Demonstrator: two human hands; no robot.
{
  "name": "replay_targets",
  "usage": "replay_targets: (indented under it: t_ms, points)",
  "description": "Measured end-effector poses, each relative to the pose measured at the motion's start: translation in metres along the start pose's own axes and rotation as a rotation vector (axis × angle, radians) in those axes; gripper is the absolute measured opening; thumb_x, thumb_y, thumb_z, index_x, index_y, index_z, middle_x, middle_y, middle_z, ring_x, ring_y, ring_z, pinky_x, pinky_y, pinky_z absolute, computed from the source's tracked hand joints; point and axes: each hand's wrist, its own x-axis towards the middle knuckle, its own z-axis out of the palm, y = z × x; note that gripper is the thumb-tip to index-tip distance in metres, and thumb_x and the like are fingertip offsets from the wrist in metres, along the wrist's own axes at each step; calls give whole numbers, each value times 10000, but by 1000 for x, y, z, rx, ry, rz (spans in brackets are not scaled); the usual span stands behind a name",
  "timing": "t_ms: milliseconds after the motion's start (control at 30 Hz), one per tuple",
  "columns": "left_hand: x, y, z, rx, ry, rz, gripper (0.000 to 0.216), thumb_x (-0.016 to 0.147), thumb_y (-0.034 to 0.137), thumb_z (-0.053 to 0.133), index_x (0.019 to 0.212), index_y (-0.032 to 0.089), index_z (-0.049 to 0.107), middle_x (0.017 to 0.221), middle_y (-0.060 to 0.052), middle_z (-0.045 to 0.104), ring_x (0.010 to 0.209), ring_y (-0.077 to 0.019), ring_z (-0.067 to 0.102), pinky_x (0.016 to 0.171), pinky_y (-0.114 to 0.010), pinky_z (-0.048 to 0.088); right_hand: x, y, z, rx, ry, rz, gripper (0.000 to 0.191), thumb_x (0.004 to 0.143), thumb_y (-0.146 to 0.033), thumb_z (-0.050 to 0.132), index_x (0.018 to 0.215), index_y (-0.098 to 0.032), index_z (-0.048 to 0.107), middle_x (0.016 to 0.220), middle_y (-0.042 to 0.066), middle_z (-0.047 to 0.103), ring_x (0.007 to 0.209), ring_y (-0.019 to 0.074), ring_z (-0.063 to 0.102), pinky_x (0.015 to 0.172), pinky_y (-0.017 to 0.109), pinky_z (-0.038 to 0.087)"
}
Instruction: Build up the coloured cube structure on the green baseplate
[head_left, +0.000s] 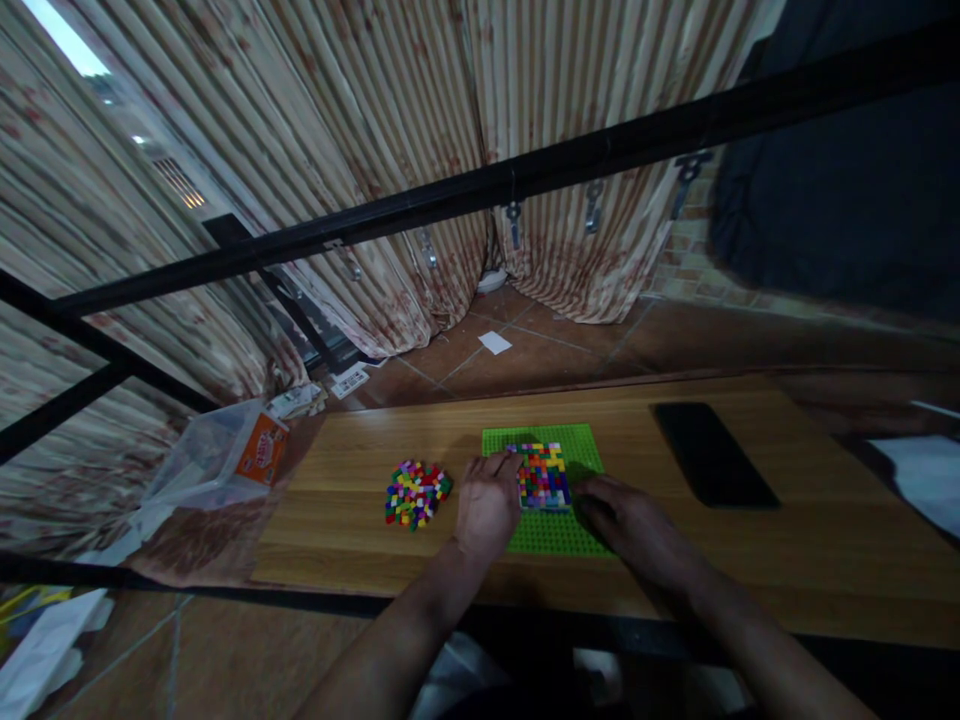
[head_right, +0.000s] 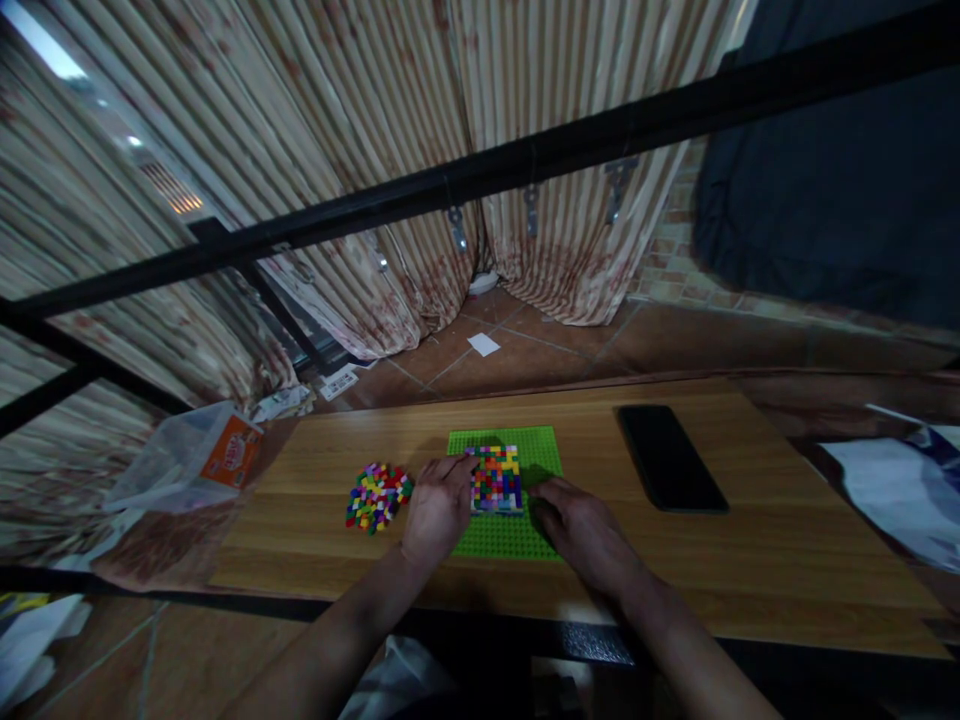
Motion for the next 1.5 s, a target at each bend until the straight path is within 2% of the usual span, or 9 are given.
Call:
replay_targets:
  t_ms: [133,300,433,567,700,900,1000,1267,1500]
  points:
    - [1,2,-1,30,-61,-5,325,903,97,450,1182,164,604,1169,-94,673,1066,-221,622,952,-383,489,-1,1,1,-11,10,3,261,876,-213,466,1040,-245,667,1050,48,698,917,196,669,836,335,514]
    - [3,2,-3,74,-119,20,317,890,89,467,1170,144,606,1176,-105,669,1021,-224,638,943,-379,503,0,4,3,-21,-1,9,269,882,-223,455,1052,-235,663,1042,59,697,917,202,670,832,342,521]
    - [-1,1,-1,37,-84,22,342,888,90,474,1202,161,589,1206,-95,656,1068,-218,624,968,-375,495,-1,7,4,-37,-9,-1,268,884,-242,455,1060,-232,656,1059,65,695,948,210,669,863,352,519]
    - [-11,-4,1,-24,18,-10,382,914,121,449,1282,180,531,1194,-82,655,1077,-208,609,962,-371,492,-4,9,2,-46,-12,-16,273,890,-271,456,1086,-238,644,1115,66,685,994,221,665,890,366,517]
    - [-26,-22,-1,-11,85,-109,324,905,134,468,1206,190,573,1109,-71,671,1022,-219,614,936,-389,490,-5,6,-2,-50,-37,-18,269,901,-291,448,1083,-245,640,1125,61,680,997,222,664,886,372,519]
    - [-56,-70,-9,96,111,-270,191,882,150,516,1049,182,604,1073,-87,669,1041,-237,603,945,-418,458,-4,6,-1,-52,-19,-11,275,898,-295,451,1085,-244,646,1139,59,681,988,222,669,880,376,523]
    - [-67,-81,-14,135,67,-295,129,872,186,546,983,195,612,1024,-76,675,1020,-243,602,933,-420,447,-4,7,0,-55,-25,-9,277,899,-296,451,1087,-239,647,1133,64,683,987,225,670,885,383,524]
    - [-62,-76,-17,164,4,-295,198,842,223,597,1036,222,638,1178,-80,645,1146,-269,548,977,-463,401,-5,6,-1,-36,10,-20,272,892,-291,471,1077,-246,666,1116,67,696,971,233,677,879,398,533]
    - [-63,-66,-14,118,-49,-244,165,880,223,553,1003,230,662,1124,-55,661,1080,-242,562,1026,-504,357,-5,3,-2,-35,9,-7,266,880,-291,480,1057,-247,674,1106,65,700,963,235,680,881,394,530]
